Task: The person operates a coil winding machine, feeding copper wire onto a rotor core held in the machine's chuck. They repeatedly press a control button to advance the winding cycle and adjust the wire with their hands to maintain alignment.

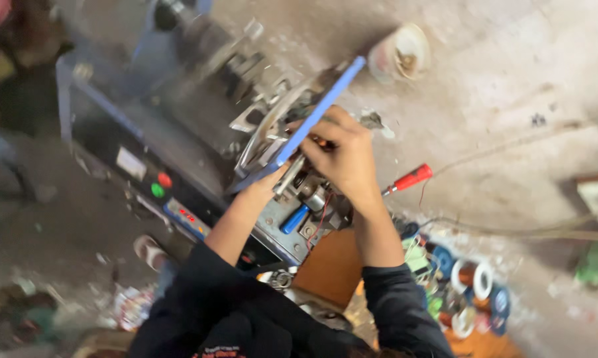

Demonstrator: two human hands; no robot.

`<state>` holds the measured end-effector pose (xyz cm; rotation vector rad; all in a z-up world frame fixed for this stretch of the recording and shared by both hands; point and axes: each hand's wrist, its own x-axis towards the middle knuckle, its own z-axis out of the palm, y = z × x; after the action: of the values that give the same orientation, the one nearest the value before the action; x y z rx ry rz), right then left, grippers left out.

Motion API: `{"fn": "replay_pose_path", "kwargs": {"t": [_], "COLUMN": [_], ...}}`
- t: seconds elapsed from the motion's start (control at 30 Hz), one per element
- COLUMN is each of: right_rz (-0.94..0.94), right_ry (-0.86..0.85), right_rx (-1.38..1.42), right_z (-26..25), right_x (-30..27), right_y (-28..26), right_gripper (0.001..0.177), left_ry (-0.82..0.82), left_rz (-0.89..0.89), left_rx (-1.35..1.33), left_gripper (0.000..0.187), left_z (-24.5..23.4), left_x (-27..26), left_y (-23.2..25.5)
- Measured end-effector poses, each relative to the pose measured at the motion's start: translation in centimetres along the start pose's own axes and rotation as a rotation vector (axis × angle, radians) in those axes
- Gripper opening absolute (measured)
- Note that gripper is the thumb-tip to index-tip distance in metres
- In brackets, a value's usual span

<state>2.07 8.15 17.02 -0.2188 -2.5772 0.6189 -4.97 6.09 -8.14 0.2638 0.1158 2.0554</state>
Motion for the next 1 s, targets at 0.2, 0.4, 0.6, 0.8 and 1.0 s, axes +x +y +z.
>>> {"fn": "replay_pose_path", "kwargs": {"t": [0.2,0.4,0.6,0.8,1.0], "right_rz": [-0.056,-0.011,0.116,0.033,0.041], "right_ry": [-0.021,-0.052,-0.134,-0.107,-0.115], "right_rx": [0.026,0.063,0.077,0.022,0.033], "right_z": [-0.6,-0.8,-0.7,-0.8,-0.9], "right_x": [0.1,0.2,-0.3,-0.4,-0.1], "right_y": [0.6,1.2,1.0,1.0,0.6], "right_gripper": [0.024,0.022,0.028,0.029,0.027], "left_ry": [-0.051,-0.091,-0.098,-0.166,-0.211], "left_rz": [-0.144,-0.235,-0.273,-0.356,-0.374], "left_rx": [0.094,0.129,0.118,0.031,0.019], "left_gripper": [0.056,0.058,0.061,0.063,0.065], "left_z": [1.9,3.1,3.3,3.8,4.4], "left_x": [-0.4,-1.1,-2.6,-3.3,-3.0], "left_y": [0.3,0.5,1.5,1.3,1.6]}}
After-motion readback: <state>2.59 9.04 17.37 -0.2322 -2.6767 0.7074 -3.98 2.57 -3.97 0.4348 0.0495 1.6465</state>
